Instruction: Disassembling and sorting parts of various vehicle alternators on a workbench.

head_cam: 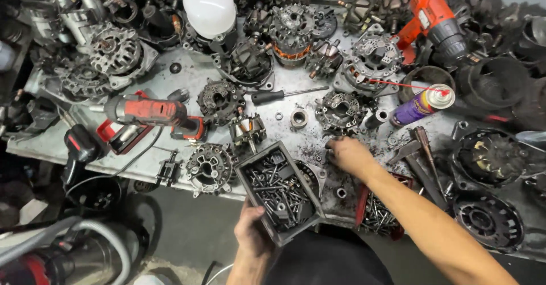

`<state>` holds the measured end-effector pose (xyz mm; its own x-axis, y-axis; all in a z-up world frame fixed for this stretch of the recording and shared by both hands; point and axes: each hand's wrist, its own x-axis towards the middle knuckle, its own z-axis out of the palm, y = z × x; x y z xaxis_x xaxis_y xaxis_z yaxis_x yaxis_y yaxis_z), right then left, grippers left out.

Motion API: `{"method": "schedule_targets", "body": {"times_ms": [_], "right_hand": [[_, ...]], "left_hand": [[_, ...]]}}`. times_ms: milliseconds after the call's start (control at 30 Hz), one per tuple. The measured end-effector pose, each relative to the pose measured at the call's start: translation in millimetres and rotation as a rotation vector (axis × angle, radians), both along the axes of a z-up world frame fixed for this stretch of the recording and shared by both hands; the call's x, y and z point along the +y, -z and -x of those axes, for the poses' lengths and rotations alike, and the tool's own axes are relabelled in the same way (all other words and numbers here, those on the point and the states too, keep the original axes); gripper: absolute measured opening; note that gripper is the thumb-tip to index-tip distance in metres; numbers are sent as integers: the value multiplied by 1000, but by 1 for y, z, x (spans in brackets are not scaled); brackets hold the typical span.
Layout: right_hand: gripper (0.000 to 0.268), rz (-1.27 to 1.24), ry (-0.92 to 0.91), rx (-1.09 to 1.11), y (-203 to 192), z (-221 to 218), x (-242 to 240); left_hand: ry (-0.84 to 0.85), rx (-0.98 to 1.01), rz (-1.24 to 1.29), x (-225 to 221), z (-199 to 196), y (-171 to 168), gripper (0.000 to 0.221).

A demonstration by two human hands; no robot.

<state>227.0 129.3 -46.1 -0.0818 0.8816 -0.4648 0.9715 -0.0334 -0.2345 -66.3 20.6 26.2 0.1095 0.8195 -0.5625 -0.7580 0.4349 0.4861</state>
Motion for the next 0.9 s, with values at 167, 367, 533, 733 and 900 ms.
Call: {"method": "schedule_targets", "body": {"times_ms": [167,367,533,733,900], "right_hand": [[14,5,-138,-73,17,6,10],[8,-279,117,790,-117,35,-1],[13,-882,-442,564,-131,33,-4],[15,44,-93,-10,23,2,-1],[15,-39,-225,-179,49,-2,-8]], "left_hand": [[43,67,-119,0,3,-4,52],[-28,56,7,5,1,-20,76],[-26,41,-58,3,6,-7,66],[-93,-7,-35,-9,25,8,54],[-108,1,-22,-14,33,2,57]]}}
